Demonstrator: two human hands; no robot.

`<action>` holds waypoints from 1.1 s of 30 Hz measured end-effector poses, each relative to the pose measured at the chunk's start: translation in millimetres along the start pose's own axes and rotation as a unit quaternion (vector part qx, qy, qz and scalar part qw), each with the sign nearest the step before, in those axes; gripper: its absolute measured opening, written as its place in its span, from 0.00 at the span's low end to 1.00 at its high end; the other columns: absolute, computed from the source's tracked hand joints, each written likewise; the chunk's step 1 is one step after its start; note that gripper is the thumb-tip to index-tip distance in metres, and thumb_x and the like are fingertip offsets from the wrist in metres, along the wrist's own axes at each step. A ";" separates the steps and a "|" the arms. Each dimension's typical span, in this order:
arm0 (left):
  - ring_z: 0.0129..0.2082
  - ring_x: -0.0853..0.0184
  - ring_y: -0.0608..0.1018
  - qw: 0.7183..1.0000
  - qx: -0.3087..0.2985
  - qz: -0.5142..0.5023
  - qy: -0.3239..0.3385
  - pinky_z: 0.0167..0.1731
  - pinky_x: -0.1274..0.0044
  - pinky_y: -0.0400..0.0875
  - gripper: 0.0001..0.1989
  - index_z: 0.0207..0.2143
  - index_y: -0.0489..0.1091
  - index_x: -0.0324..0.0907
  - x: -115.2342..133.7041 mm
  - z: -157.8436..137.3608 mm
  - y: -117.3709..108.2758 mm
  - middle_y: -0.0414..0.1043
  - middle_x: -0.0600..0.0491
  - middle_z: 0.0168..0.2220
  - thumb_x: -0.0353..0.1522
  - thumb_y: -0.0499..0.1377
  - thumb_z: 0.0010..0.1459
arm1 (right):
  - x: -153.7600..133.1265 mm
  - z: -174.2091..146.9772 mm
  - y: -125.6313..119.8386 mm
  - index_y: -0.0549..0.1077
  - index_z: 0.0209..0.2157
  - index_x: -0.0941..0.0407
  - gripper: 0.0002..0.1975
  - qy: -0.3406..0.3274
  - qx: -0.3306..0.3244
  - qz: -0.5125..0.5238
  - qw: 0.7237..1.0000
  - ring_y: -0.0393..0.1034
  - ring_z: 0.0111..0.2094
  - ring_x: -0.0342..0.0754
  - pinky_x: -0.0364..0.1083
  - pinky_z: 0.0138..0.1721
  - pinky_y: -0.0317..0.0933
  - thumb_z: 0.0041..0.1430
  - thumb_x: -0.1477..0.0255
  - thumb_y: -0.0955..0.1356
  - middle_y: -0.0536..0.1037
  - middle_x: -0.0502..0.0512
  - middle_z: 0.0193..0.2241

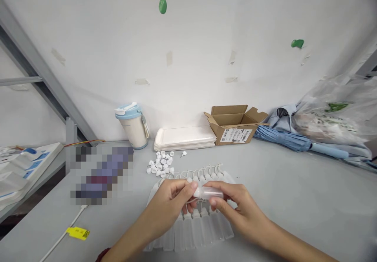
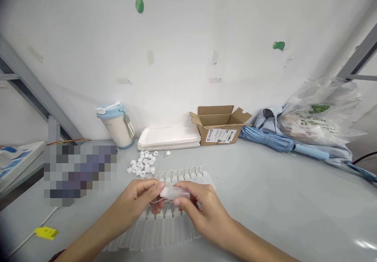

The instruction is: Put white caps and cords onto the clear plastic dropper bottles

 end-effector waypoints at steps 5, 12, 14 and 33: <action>0.23 0.71 0.70 1.000 -0.011 -0.001 -0.005 0.28 0.78 0.64 0.21 0.22 0.66 0.38 -0.2 -1.3 1.4 0.67 0.55 0.21 0.45 0.52 0.58 | -0.2 -4.6 1.2 0.68 0.46 0.57 0.14 -0.055 0.014 -0.100 0.993 0.64 0.24 0.44 0.43 0.27 0.57 0.64 0.65 0.60 0.75 0.54 0.28; 0.28 0.70 0.69 1.000 -0.005 0.000 0.020 0.30 0.79 0.65 0.13 0.29 0.72 0.38 7.5 -5.6 -0.1 0.68 0.54 0.26 0.40 0.58 0.55 | 6.5 -4.8 4.9 0.66 0.38 0.55 0.15 -0.022 -0.015 -0.100 0.995 0.60 0.22 0.43 0.42 0.26 0.55 0.66 0.63 0.55 0.69 0.50 0.23; 0.29 0.69 0.69 0.999 0.005 0.014 0.047 0.31 0.79 0.65 0.11 0.29 0.73 0.39 12.9 -6.5 -0.8 0.68 0.53 0.27 0.38 0.58 0.55 | 6.6 -4.8 4.3 0.66 0.36 0.55 0.16 -0.005 -0.014 -0.087 0.996 0.59 0.22 0.43 0.42 0.25 0.54 0.66 0.62 0.55 0.67 0.49 0.22; 0.24 0.71 0.70 1.000 -0.016 0.018 -0.003 0.28 0.80 0.65 0.22 0.24 0.69 0.37 6.3 -6.1 5.6 0.67 0.54 0.22 0.45 0.50 0.59 | 5.5 -5.2 2.8 0.67 0.37 0.56 0.13 -0.013 -0.010 -0.056 0.998 0.58 0.21 0.42 0.42 0.25 0.53 0.65 0.63 0.57 0.71 0.51 0.24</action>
Point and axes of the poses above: each hand's wrist, its own z-axis towards the middle knuckle, its own y-axis out of the palm, x = y × z, the point moved 8 cm from there along z, towards the middle knuckle
